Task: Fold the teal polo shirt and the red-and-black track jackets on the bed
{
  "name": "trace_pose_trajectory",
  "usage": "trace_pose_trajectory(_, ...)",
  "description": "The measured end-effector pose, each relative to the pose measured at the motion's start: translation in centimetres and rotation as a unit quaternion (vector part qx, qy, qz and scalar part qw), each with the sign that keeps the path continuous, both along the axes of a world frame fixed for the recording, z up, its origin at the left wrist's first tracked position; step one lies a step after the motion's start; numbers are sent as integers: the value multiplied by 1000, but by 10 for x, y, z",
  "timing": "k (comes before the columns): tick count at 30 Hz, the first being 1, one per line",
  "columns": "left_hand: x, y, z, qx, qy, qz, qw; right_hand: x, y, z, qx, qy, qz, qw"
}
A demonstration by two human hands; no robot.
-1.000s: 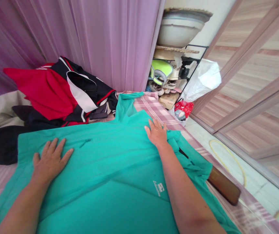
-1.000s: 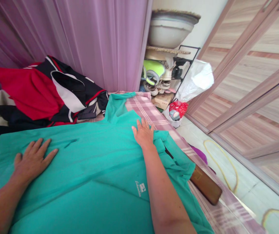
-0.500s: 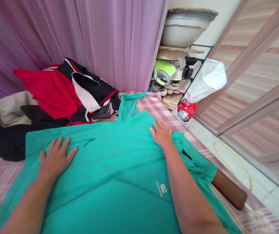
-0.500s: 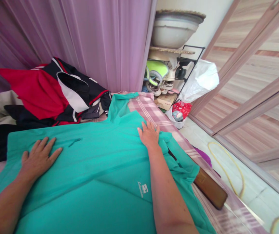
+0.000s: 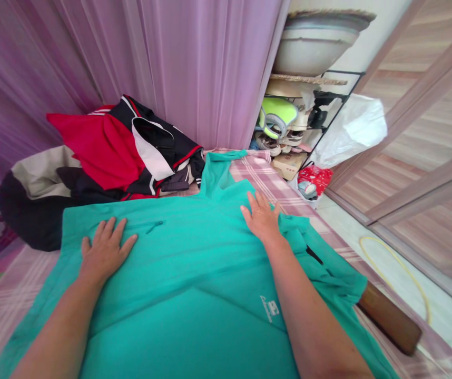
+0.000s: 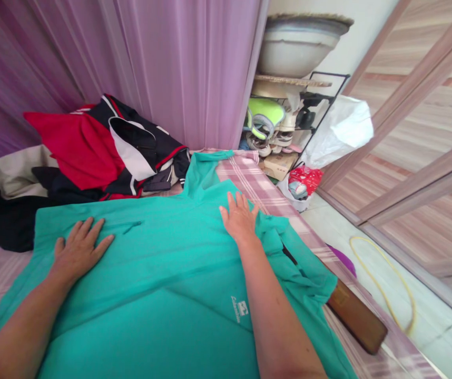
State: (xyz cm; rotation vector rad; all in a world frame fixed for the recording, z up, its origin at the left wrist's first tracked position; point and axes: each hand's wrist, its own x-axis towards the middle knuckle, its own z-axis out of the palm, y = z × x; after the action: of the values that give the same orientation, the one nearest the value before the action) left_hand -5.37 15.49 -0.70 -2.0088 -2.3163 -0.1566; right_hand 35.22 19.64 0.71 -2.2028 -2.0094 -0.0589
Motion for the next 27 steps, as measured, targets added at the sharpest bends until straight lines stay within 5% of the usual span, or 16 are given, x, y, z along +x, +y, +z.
trace_pose_trajectory(6,2,-3,2,3,-2,4,1000,-24,-5,-16,-117,-10,82,990)
trace_pose_trajectory(12,23,-12,10,50,15,-31,998,-22,-4,-24,-112,-35,73,990)
trace_pose_trajectory(18,48,-17,1,-27,-11,-143,989,-19,-3,-32,-90,-46,80,992)
trace_pose_trajectory(27,-10,-12,6,-26,-20,19,999,-16,-1,-37,-83,-56,78,992)
